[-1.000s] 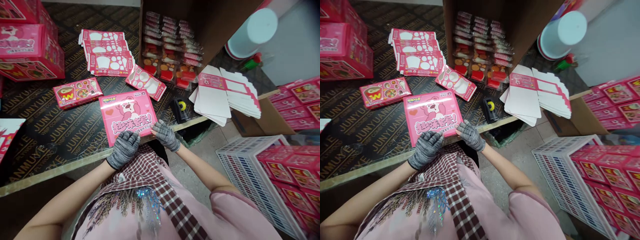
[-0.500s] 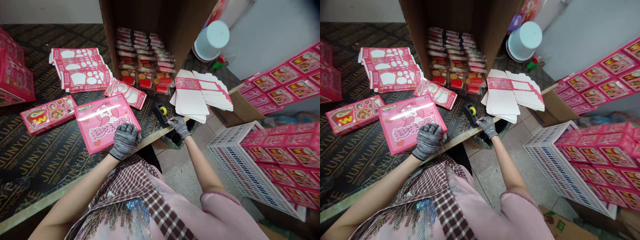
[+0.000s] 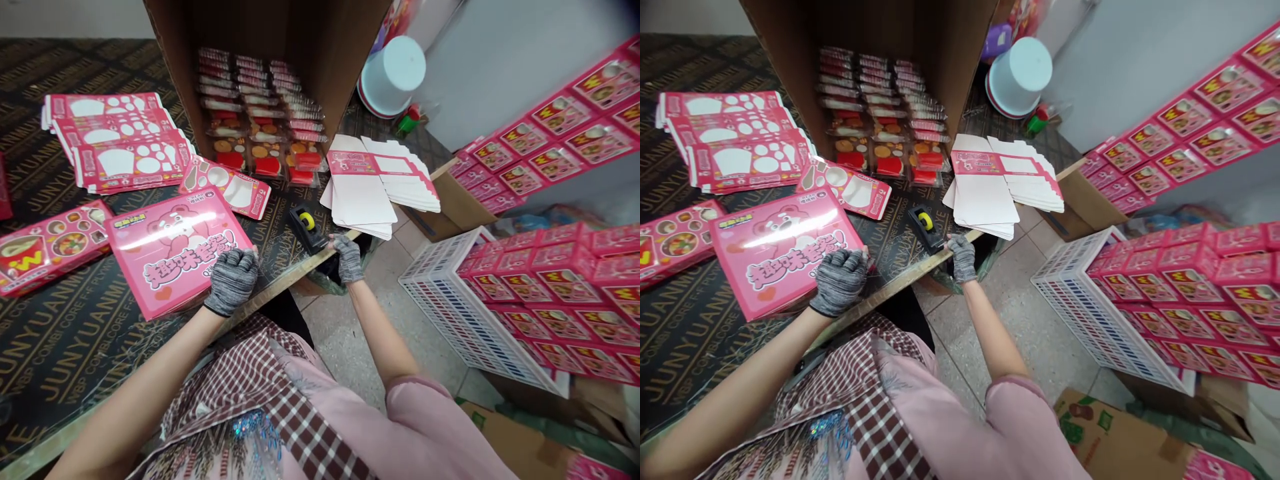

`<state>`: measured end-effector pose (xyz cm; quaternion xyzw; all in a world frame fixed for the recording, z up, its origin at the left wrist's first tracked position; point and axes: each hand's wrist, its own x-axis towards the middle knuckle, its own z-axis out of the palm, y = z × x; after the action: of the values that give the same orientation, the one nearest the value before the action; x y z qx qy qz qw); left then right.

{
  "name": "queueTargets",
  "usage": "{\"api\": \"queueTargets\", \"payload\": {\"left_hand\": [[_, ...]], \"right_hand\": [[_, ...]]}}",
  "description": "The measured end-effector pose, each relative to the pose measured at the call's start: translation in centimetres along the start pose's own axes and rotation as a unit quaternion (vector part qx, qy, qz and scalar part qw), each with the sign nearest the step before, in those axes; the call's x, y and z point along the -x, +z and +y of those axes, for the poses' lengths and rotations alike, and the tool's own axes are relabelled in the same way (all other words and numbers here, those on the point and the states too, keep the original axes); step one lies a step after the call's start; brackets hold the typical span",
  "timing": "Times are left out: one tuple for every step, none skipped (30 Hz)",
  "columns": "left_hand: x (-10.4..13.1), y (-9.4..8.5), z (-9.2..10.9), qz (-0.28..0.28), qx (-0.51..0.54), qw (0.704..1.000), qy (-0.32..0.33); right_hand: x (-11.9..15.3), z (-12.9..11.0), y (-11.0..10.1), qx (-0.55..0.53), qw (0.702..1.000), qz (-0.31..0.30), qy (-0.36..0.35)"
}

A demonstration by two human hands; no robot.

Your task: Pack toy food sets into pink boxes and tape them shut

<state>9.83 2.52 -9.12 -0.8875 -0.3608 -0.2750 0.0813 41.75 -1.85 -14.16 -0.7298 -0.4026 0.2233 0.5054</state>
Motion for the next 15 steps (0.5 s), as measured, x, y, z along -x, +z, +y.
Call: {"api": "queueTargets", "payload": {"left_hand": [[-0.2, 0.0, -0.2, 0.004, -0.002, 1.0, 0.0], [-0.5, 0.1, -0.3, 0.007, -0.002, 1.0, -0.002], [-0.7, 0.1, -0.4, 0.008, -0.001, 1.0, -0.005], [-0.8, 0.1, -0.5, 0.007, -0.002, 1.0, -0.007], [-0.9, 0.0, -0.4, 0.004, -0.005, 1.0, -0.008], [-0.9, 0.0, -0.4, -0.001, -0.009, 1.0, -0.007], [-0.8, -0.2, -0.3, -0.006, -0.016, 1.0, -0.008], [-0.6, -0.4, -0.3, -0.012, -0.024, 1.0, -0.013], [-0.3, -0.6, -0.2, -0.016, -0.032, 0.999, -0.022], [0.1, -0.9, -0.3, -0.018, -0.038, 0.999, -0.034], [0.7, -1.2, -0.4, -0.017, -0.044, 0.998, -0.049], [1.3, -1.6, -0.6, -0.013, -0.047, 0.997, -0.062], [2.0, -1.8, -0.8, -0.007, -0.047, 0.996, -0.072], [2.6, -2.1, -1.1, -0.001, -0.044, 0.996, -0.077], [3.1, -2.2, -1.4, 0.006, -0.039, 0.996, -0.078]], "right_hand": [[0.7, 0.3, -0.1, -0.006, 1.0, 0.002, 0.008], [1.2, 0.7, -0.1, -0.008, 1.0, 0.004, 0.014], [1.7, 0.9, 0.0, -0.008, 1.0, 0.008, 0.019], [2.0, 1.2, 0.1, -0.005, 1.0, 0.013, 0.022], [2.1, 1.4, 0.3, -0.001, 1.0, 0.019, 0.022], [2.1, 1.5, 0.5, 0.004, 0.999, 0.029, 0.022], [2.0, 1.6, 0.6, 0.008, 0.999, 0.042, 0.021], [2.0, 1.5, 0.7, 0.011, 0.998, 0.057, 0.02], [2.0, 1.4, 0.7, 0.012, 0.997, 0.073, 0.02], [2.1, 1.0, 0.7, 0.011, 0.996, 0.089, 0.021], [2.4, 0.5, 0.6, 0.008, 0.995, 0.102, 0.023], [2.9, -0.2, 0.7, 0.004, 0.993, 0.112, 0.024], [3.6, -1.1, 0.9, -0.004, 0.993, 0.113, 0.026], [4.4, -2.3, 1.2, -0.021, 0.995, 0.098, 0.031], [5.4, -3.7, 1.8, -0.046, 0.996, 0.06, 0.038]]}}
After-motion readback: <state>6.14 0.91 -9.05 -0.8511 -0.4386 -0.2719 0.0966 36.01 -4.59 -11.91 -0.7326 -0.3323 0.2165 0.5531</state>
